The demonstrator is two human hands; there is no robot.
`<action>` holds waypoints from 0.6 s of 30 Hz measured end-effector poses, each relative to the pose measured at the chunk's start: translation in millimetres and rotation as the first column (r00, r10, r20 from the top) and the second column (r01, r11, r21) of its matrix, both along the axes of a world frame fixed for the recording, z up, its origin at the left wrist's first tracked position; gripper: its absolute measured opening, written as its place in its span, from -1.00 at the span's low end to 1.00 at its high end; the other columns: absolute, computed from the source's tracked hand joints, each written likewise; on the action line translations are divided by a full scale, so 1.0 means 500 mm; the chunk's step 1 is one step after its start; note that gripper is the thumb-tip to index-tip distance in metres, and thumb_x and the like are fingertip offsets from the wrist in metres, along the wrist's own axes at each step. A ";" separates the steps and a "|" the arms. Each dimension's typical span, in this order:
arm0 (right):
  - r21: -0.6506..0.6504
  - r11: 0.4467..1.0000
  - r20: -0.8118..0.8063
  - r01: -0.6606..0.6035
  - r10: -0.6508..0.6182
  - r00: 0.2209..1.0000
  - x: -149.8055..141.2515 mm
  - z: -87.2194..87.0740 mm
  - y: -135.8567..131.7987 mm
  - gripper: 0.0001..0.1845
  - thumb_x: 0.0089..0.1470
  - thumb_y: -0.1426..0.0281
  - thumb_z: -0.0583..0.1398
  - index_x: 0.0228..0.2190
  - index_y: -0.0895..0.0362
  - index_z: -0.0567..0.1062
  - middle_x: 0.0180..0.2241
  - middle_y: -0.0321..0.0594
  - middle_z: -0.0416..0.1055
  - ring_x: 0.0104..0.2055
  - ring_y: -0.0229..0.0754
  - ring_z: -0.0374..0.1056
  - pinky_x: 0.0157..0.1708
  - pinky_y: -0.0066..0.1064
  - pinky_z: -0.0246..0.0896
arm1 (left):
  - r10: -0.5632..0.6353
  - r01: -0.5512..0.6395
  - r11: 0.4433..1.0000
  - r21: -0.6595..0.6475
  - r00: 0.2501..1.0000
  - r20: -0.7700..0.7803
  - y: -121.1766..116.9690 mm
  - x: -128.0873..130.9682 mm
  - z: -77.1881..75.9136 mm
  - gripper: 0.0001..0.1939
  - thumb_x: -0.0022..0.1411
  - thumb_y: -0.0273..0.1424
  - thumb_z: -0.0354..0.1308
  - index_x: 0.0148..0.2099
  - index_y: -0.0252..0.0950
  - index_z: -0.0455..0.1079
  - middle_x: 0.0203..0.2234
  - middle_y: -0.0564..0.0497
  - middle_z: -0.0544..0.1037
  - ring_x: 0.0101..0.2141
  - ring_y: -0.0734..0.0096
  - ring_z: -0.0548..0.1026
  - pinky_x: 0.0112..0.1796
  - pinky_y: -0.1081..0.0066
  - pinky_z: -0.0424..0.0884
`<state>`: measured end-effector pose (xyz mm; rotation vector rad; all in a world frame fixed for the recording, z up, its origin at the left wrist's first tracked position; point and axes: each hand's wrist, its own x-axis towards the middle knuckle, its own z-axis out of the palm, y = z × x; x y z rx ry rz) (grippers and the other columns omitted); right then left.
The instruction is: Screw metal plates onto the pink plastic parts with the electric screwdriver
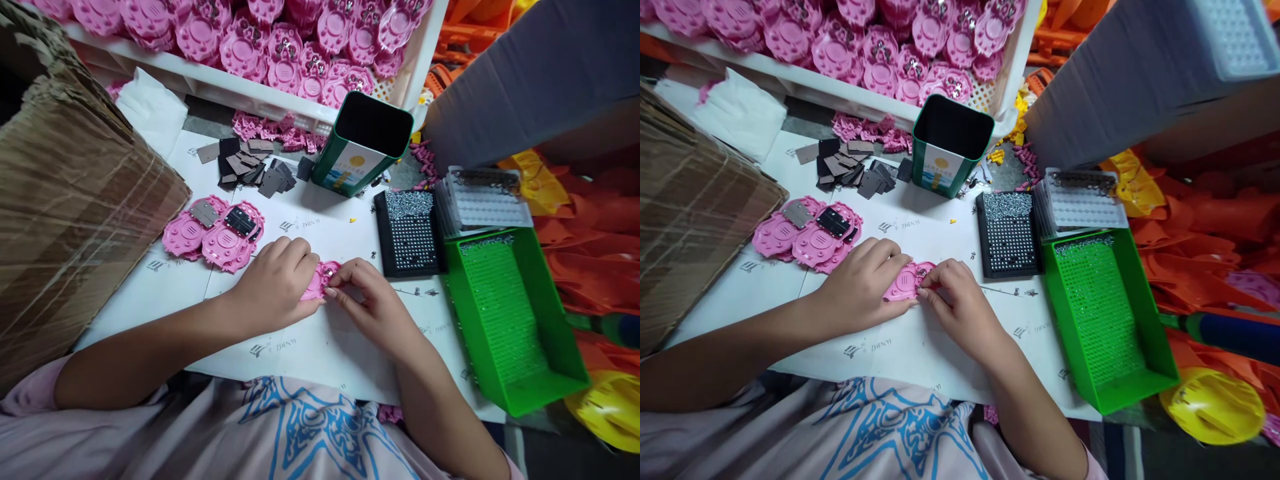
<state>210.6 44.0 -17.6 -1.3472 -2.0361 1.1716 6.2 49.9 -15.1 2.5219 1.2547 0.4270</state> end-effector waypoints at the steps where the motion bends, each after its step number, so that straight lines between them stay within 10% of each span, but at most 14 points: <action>1: -0.006 1.000 0.004 0.000 0.000 1.000 0.000 0.000 -0.001 -0.91 0.15 0.49 0.20 -0.38 0.08 0.41 -0.37 -0.21 0.38 -0.27 -0.16 0.32 -0.28 -0.32 0.24 | -0.001 0.001 1.000 0.000 1.000 -0.004 0.000 0.000 0.000 -0.71 0.17 -0.31 0.22 -0.14 -0.43 0.43 -0.27 -0.15 0.42 -0.27 0.14 0.35 -0.25 0.24 0.36; 18: -0.043 0.999 0.019 -0.001 0.002 1.000 0.004 -0.006 0.000 -0.91 0.15 0.49 0.20 -0.39 0.09 0.42 -0.37 -0.23 0.39 -0.26 -0.18 0.32 -0.25 -0.33 0.22 | -0.006 0.005 0.999 -0.039 1.000 -0.023 -0.002 0.001 -0.001 -0.67 0.17 -0.27 0.27 -0.13 -0.43 0.43 -0.28 -0.12 0.42 -0.27 0.16 0.34 -0.25 0.25 0.34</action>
